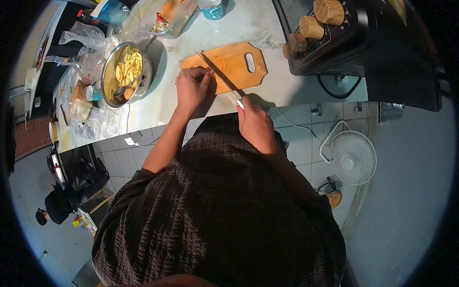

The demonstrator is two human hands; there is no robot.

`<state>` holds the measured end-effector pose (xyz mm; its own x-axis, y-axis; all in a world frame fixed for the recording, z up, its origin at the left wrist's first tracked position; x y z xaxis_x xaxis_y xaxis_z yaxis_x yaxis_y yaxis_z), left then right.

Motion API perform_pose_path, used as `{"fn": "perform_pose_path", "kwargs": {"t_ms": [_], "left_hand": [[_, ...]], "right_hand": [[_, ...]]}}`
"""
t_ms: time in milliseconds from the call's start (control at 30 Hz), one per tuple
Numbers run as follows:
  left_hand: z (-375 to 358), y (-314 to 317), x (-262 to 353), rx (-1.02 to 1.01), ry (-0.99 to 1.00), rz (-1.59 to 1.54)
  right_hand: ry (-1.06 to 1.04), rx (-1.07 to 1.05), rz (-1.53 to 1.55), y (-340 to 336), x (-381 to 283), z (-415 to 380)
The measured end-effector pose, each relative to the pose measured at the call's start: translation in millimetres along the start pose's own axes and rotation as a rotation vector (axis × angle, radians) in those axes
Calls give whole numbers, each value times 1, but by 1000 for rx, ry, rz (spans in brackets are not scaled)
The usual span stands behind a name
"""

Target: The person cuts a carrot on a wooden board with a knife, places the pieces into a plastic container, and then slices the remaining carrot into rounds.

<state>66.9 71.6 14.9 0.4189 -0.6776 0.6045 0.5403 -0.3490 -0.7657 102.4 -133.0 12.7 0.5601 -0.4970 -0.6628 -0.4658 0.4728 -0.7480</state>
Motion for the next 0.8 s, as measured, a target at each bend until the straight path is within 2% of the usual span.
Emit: {"fn": "perform_pose_path", "kwargs": {"t_ms": [233,433,500,800], "left_hand": [[-3,1,1,-26,-47,19],[-5,-1,7,-6,16,98],[-3,0,1,-27,-8,11],[-2,1,-4,-20,-49,-9]], "right_hand": [[21,41,-12,-2,7,0],[28,67,-37,-5,14,-9],[21,82,-44,-6,14,-8],[-23,70,4,-7,6,-8]]}}
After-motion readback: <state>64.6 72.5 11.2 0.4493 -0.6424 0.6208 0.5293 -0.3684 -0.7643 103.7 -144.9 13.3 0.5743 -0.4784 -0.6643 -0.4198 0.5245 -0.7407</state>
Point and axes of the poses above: each hand's wrist, its own z-axis towards the middle knuckle, its own y-axis out of the palm, x = y × z, the point moved 8 cm from there along z, towards the middle knuckle, and after that the axes turned 9 degrees about -y, right-handed, at the moved point
